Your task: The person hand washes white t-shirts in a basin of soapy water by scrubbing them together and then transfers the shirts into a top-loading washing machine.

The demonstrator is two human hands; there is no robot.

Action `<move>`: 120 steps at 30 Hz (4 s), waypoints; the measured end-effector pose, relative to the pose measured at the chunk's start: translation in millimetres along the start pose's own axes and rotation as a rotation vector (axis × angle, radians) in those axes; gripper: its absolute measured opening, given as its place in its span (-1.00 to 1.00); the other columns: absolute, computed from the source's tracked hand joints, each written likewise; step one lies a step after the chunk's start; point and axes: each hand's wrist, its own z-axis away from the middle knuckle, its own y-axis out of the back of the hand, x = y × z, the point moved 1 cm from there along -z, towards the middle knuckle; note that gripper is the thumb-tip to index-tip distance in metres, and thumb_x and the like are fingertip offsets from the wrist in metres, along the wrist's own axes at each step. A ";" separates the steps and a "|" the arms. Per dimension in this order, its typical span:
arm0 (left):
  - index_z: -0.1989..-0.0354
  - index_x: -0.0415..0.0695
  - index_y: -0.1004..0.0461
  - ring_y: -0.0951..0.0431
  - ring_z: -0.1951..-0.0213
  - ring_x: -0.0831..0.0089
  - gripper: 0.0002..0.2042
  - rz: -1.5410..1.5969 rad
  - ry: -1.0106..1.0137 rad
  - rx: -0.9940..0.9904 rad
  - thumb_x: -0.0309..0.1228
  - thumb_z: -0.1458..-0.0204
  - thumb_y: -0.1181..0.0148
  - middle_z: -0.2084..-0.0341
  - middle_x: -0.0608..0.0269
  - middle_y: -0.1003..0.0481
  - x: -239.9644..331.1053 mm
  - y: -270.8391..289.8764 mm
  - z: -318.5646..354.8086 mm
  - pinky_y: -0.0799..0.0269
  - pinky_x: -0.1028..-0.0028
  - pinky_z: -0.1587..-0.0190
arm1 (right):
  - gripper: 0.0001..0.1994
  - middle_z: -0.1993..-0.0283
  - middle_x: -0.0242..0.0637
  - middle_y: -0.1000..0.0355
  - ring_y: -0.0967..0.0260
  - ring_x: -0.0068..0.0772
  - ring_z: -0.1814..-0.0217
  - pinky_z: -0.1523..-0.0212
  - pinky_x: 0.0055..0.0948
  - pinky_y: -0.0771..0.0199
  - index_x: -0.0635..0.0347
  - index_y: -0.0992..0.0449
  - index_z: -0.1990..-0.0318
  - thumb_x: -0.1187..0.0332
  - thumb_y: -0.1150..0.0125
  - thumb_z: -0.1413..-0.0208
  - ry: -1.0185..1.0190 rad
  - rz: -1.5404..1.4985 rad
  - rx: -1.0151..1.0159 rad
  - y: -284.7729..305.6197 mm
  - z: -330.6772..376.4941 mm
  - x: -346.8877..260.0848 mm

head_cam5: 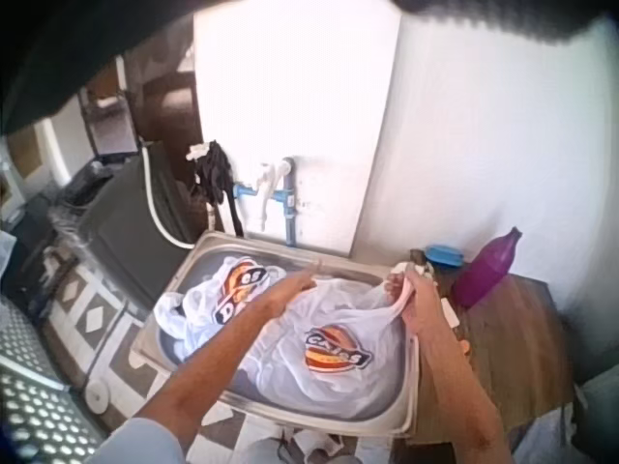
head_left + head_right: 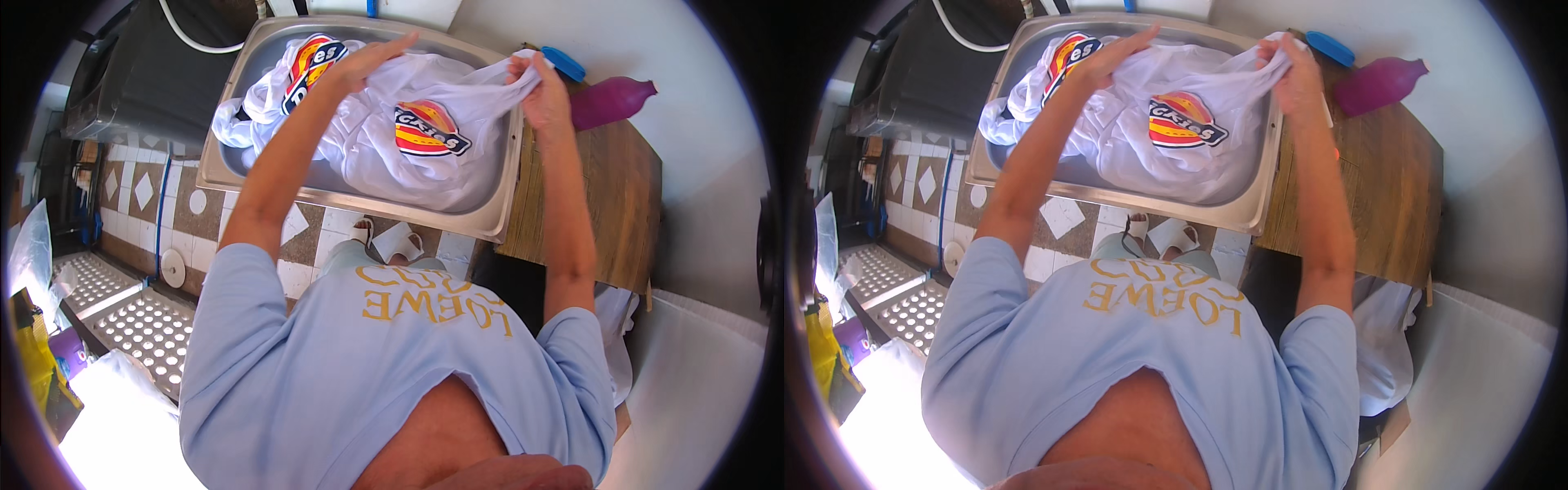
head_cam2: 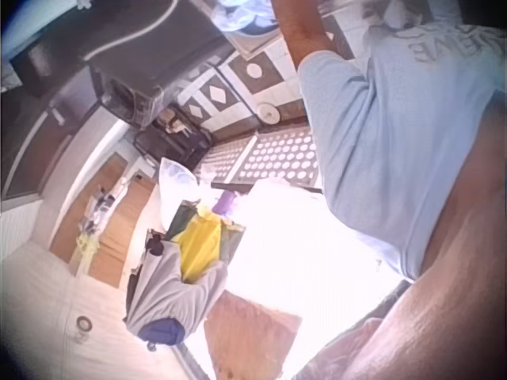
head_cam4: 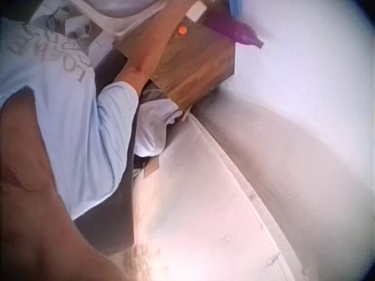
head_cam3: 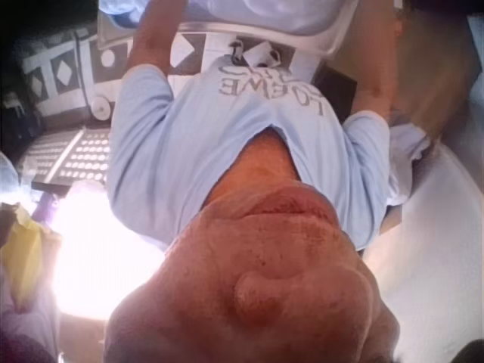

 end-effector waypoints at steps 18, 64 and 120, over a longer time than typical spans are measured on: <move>0.07 -0.27 -0.38 -0.55 0.14 0.33 -0.74 0.491 -0.350 -0.103 -0.42 -0.10 -0.07 0.19 0.13 -0.53 75.2 76.7 56.6 -0.43 0.27 -0.02 | -0.67 0.09 -0.17 -0.48 -0.45 -0.40 0.09 0.02 -0.42 -0.45 0.37 -0.43 0.06 0.25 -0.09 -0.18 0.092 0.262 -0.014 -9.6 49.8 -129.9; -0.01 -0.15 -0.25 -0.43 0.08 -0.09 -0.48 -0.925 -0.713 0.271 -0.09 0.03 -0.20 0.20 -0.14 -0.47 -106.0 -28.0 -112.3 -0.35 0.13 0.07 | -0.74 0.10 0.01 -0.39 -0.33 0.03 0.04 0.08 -0.08 -0.34 0.17 -0.46 0.10 0.29 -0.07 -0.08 0.352 1.209 0.303 19.1 -44.4 175.6; -0.01 -0.17 -0.46 -0.48 0.17 0.59 -0.57 -0.176 -0.560 -0.133 -0.09 -0.15 -0.01 0.18 0.35 -0.51 41.4 -39.2 46.5 -0.36 0.58 0.04 | -0.54 -0.04 -0.18 -0.40 -0.35 -0.34 -0.10 -0.12 -0.39 -0.30 0.39 -0.37 -0.04 0.23 -0.18 -0.07 0.162 0.617 -0.015 -66.0 65.5 -211.2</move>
